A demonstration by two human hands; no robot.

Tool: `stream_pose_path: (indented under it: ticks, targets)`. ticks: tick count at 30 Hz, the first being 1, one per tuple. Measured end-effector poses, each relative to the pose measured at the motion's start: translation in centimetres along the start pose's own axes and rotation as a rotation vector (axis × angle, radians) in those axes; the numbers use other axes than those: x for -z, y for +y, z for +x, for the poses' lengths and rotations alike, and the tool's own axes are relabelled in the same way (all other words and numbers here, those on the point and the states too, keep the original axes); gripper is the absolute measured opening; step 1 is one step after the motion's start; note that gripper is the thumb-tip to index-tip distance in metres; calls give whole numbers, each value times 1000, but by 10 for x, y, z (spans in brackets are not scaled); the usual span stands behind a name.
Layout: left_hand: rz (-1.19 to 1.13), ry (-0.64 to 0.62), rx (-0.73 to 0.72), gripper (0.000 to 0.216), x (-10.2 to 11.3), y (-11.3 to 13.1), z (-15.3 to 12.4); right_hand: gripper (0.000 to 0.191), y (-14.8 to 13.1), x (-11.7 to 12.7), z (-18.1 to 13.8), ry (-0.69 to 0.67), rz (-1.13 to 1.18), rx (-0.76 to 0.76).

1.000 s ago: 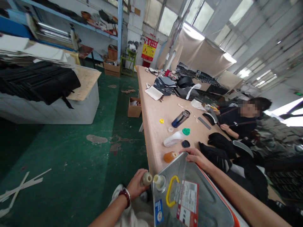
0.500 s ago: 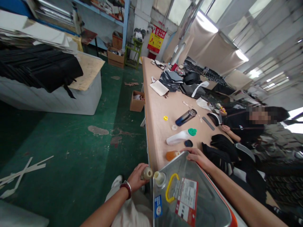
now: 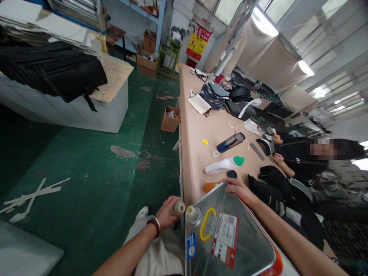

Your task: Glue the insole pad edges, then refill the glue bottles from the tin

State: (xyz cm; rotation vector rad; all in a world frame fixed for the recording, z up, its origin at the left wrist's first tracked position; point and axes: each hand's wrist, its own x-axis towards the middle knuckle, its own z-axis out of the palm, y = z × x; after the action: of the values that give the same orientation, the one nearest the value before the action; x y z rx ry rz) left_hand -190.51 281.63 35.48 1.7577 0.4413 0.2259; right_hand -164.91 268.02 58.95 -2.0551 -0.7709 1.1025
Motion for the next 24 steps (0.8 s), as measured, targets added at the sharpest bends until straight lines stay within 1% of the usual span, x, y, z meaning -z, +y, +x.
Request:
stream_pose_path:
  ticks: [7,15,24]
  targets:
    - [10,14,-35,65,-4,-11,0,34,2,-1,6,-6,-10,-1]
    - [14,3,-1,65,-1,-3,0,37,-1,-2,5,9,-20,-13]
    - [17,-2,0,66,-2,-8,1,36,1,0,5,-21,-7,5]
